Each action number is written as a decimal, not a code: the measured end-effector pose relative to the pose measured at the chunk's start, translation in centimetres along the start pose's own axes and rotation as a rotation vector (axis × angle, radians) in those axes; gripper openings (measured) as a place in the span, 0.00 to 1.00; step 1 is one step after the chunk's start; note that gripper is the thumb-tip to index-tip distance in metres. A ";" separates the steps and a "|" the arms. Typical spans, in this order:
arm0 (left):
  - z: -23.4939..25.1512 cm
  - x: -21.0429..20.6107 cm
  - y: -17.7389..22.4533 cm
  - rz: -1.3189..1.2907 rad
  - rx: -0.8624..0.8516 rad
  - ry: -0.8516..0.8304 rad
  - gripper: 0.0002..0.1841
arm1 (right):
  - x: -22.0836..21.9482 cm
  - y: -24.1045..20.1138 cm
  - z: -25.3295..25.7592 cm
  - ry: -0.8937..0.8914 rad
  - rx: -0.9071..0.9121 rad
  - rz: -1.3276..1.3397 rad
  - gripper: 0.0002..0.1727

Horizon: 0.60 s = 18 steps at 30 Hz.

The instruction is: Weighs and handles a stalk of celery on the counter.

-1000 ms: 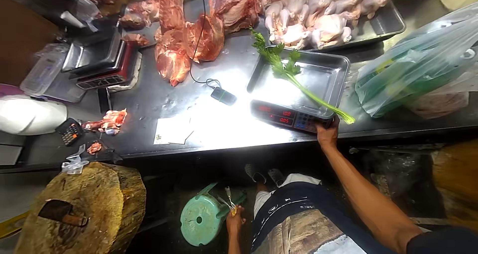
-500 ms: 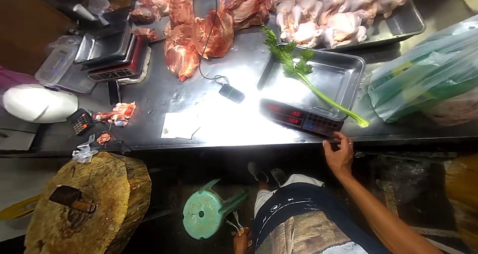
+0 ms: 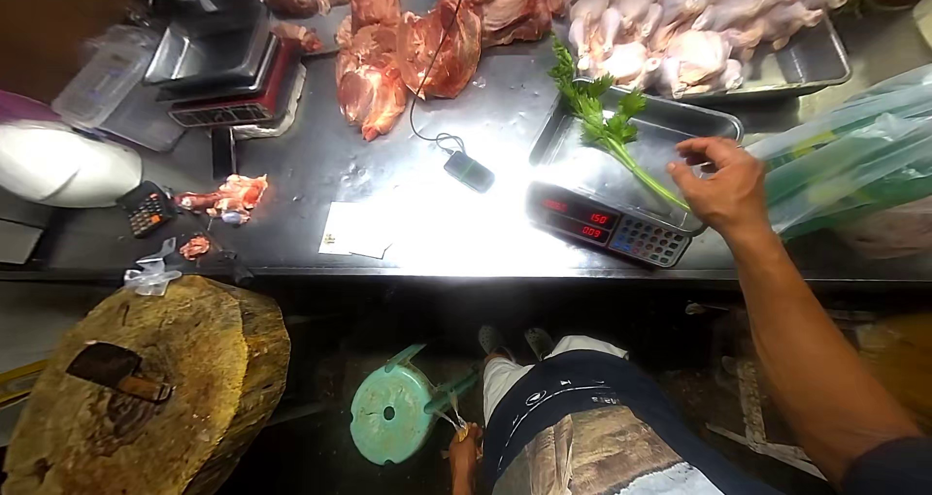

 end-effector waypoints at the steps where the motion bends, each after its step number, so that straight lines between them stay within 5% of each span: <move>1: 0.2 0.2 -0.4 0.022 0.006 0.001 0.16 | -0.6 0.4 0.4 -0.047 -0.014 -0.033 0.20; 7: -1.4 3.6 2.5 0.153 0.032 -0.040 0.19 | -6.3 5.9 1.8 -0.396 -0.214 -0.359 0.25; 10: 1.6 5.4 2.1 0.213 -0.014 -0.027 0.18 | -7.0 6.6 2.0 -0.409 -0.247 -0.415 0.24; 18: 10.5 10.2 4.4 0.058 -0.036 -0.127 0.18 | -3.7 -1.2 -1.6 -0.178 -0.346 0.184 0.21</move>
Point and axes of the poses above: each hand's wrist, its own z-axis towards the middle knuckle, its own x-axis out of the back of the hand, y = z × x, the point moved 8 cm from there along z, towards the middle knuckle
